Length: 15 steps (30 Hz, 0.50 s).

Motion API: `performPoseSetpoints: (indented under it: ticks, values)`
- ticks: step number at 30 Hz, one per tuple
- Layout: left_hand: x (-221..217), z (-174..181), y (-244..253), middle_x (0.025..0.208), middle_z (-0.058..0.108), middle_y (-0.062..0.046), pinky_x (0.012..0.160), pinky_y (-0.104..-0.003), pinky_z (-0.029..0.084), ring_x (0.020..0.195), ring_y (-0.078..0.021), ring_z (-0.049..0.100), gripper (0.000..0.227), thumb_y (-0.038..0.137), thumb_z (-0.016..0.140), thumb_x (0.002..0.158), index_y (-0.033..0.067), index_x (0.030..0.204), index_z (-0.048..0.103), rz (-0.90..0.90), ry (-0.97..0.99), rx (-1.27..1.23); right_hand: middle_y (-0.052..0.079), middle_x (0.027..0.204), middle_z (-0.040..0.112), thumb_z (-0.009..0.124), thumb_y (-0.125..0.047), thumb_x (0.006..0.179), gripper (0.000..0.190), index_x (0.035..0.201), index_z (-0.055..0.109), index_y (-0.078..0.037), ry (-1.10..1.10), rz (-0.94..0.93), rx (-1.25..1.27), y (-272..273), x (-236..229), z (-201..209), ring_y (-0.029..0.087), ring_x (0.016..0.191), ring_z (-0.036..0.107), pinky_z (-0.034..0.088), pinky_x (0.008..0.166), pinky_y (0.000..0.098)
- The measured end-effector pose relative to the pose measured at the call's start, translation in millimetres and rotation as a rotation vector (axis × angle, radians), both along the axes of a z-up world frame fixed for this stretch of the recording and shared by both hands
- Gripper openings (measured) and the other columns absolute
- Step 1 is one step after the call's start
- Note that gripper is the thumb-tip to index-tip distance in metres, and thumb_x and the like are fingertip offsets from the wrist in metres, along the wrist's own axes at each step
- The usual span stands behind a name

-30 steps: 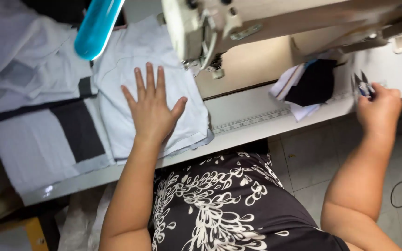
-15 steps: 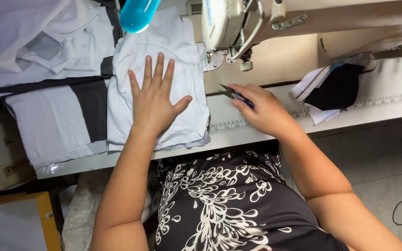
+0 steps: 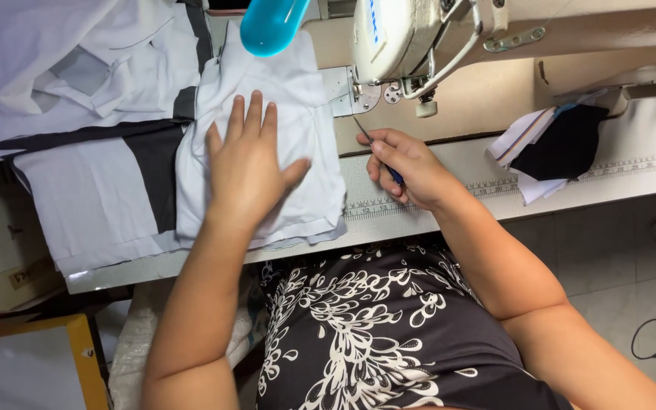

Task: A person uses an industrial sewing machine to join fabric pieces and trims excess thread with small scissors.

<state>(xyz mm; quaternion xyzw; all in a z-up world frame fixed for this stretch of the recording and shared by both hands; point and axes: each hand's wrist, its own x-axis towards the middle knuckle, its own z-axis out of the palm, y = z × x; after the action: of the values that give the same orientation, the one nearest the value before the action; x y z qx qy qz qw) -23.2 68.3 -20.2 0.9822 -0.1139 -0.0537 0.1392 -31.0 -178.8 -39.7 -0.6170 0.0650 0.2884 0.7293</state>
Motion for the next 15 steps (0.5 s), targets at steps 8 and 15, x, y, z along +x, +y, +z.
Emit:
performPoseSetpoints:
  ticks: [8,15]
  values:
    - [32.6,-32.8,-41.4,0.154,0.021,-0.01,0.111,-0.059,0.015,0.142,-0.0301,0.012,0.067,0.042,0.056,0.094,0.006,0.146,0.033,-0.053,-0.195,-0.092,0.009,0.068,0.054,0.044,-0.024,0.093,0.037,0.125,0.047,-0.004,0.061,0.039,-0.18,15.0,-0.5,16.1,0.009,0.036,0.038,0.028,0.025,0.02]
    - [24.7,-32.5,-23.2,0.155,0.024,-0.009,0.114,-0.052,0.015,0.143,-0.0267,0.021,0.067,0.044,0.049,0.098,0.008,0.149,0.027,-0.087,-0.226,-0.036,0.011,0.067,0.055,0.043,-0.021,0.095,0.035,0.124,0.048,-0.002,0.083,0.039,-0.108,17.7,0.4,13.1,0.01,0.034,0.038,0.029,0.024,0.0205]
